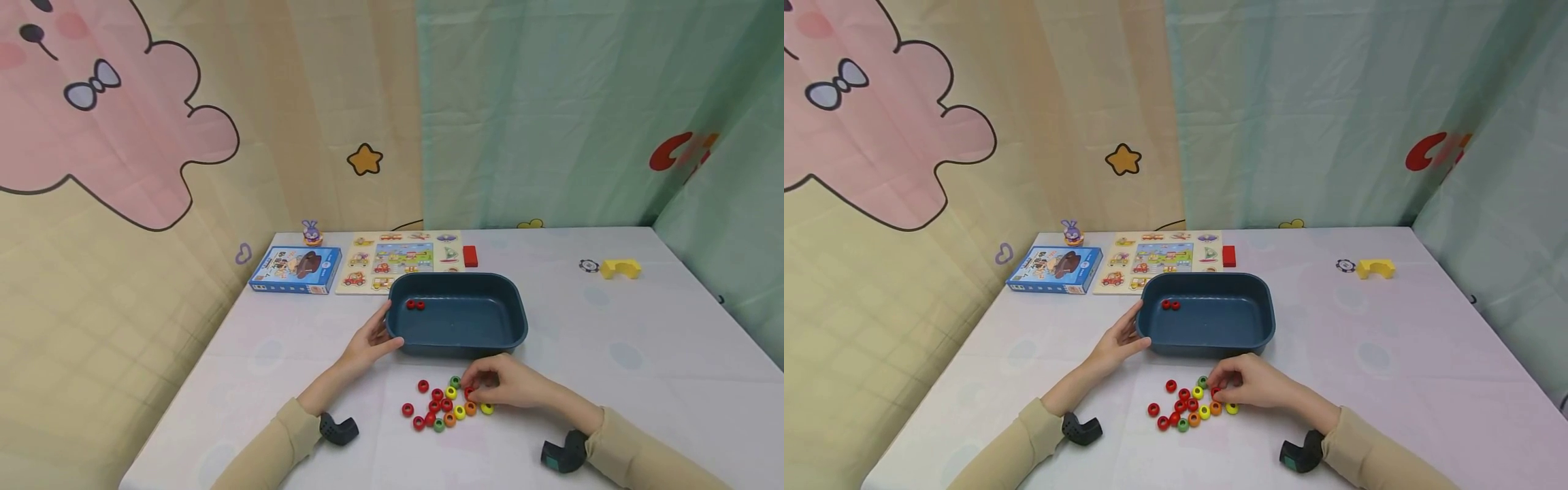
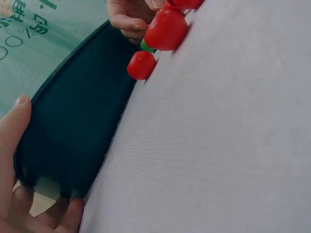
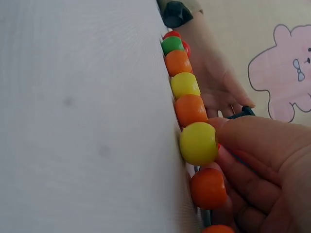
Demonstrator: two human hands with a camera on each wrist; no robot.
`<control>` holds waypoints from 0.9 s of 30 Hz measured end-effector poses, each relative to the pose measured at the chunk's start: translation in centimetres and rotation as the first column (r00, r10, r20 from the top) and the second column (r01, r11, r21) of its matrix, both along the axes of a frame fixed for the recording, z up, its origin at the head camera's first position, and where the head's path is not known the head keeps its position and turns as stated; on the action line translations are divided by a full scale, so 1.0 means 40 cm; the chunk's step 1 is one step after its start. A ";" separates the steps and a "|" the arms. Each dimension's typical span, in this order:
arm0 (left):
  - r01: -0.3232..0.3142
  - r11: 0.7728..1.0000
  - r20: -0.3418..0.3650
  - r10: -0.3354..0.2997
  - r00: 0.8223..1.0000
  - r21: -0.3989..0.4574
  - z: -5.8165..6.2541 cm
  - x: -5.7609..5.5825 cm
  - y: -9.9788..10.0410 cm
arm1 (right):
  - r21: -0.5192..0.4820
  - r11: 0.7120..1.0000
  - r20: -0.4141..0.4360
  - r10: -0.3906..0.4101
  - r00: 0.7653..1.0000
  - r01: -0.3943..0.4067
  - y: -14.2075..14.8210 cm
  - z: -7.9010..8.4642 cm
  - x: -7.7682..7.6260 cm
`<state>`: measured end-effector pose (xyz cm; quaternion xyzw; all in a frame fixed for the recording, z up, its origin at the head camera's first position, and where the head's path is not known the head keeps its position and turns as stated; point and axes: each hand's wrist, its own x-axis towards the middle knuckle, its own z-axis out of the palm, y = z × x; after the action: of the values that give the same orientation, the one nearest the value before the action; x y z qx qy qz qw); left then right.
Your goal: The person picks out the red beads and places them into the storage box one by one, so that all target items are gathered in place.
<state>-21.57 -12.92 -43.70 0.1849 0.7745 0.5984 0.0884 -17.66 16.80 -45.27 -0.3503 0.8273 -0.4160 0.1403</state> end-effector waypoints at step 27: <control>0.029 0.999 -0.032 -0.029 0.999 0.023 0.008 0.017 0.001 | -0.071 0.994 0.060 -0.080 0.995 0.084 -0.121 0.250 -0.344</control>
<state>-20.91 -12.87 -43.38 0.2065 0.7659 0.6032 0.0828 -31.41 11.96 -35.28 -0.3089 0.8208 -0.4615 0.1337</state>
